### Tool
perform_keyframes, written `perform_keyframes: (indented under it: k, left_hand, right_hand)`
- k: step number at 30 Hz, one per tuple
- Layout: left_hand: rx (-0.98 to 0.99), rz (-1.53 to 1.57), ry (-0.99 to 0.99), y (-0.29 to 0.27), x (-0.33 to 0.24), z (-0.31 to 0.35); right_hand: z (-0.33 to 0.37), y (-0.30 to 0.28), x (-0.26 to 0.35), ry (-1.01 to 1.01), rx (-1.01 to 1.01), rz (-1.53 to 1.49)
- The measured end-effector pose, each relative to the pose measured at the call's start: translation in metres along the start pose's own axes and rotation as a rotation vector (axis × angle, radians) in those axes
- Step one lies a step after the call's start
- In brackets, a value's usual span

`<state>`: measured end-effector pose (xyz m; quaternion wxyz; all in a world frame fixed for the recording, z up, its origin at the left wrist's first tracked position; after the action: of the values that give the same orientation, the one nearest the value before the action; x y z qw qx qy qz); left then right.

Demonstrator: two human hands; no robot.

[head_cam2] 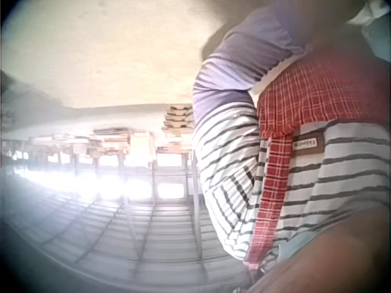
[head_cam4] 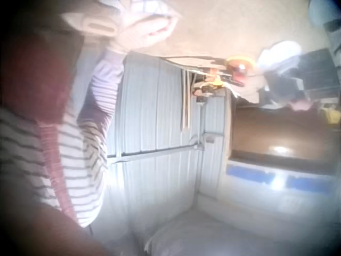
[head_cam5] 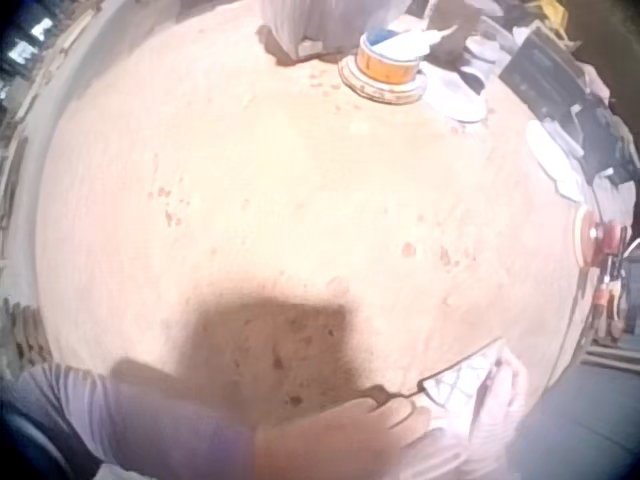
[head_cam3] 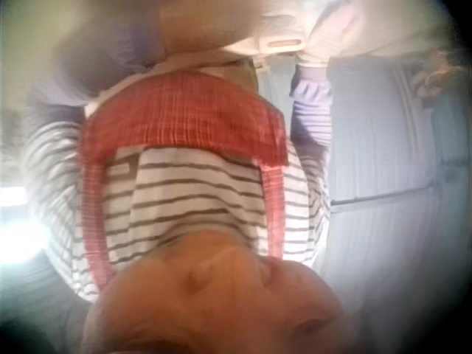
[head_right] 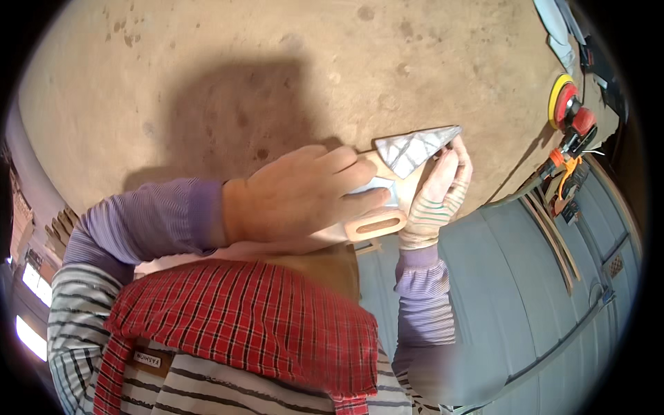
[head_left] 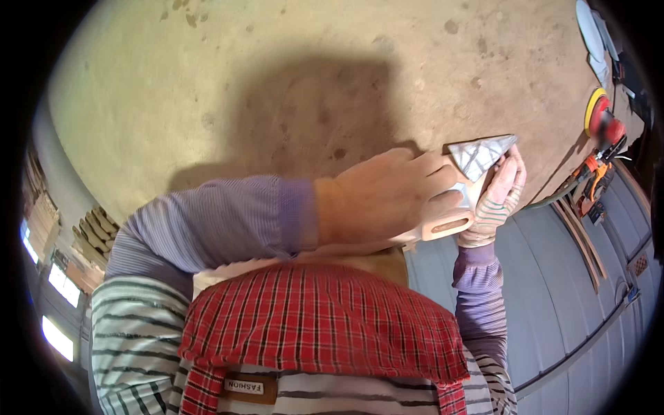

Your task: The person sands a wooden component for furniture, using small pieces of sandpaper to smooth the surfaces and edges, and occasionally applying a white substance to fills gaps or imperfections.

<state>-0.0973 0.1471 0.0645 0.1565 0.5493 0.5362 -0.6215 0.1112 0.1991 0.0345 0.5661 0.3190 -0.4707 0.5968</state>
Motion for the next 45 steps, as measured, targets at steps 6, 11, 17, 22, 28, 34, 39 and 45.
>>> perform_keyframes:
  k: [6,11,17,22,28,34,39,45]
  left_hand:
    - [0.06,-0.045,-0.042,-0.009,-0.004,0.02]
    - [0.011,-0.012,-0.022,0.004,0.005,0.002]
    - [-0.021,0.01,-0.074,-0.001,-0.001,0.019]
    - [-0.032,0.025,-0.104,-0.001,-0.003,0.02]
    - [-0.054,0.112,0.025,0.003,0.011,-0.023]
    - [0.096,-0.047,0.04,-0.01,0.012,-0.017]
    - [0.199,-0.1,0.137,-0.008,0.008,-0.053]
    - [0.138,-0.216,0.001,-0.011,-0.001,-0.013]
  right_hand:
    - [0.002,0.006,-0.003,0.012,-0.04,-0.107]
    - [-0.003,0.0,-0.004,-0.025,-0.032,0.0]
    - [-0.002,-0.003,-0.005,-0.063,-0.02,0.022]
    - [-0.003,-0.002,-0.005,-0.029,-0.079,0.012]
    - [-0.005,-0.006,-0.01,-0.019,-0.103,0.039]
    - [-0.001,0.006,-0.008,-0.084,-0.162,-0.13]
    - [-0.002,0.011,-0.004,-0.121,-0.148,-0.153]
    - [-0.015,0.006,-0.002,-0.449,-0.311,0.261]
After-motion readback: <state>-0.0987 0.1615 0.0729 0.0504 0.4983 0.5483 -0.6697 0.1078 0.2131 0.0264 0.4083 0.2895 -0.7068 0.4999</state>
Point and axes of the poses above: each hand's wrist, its own z-axis away from the middle knuckle, its own y-axis out of the palm, x = y × z, the point moved 3 cm from there along -z, towards the middle knuckle
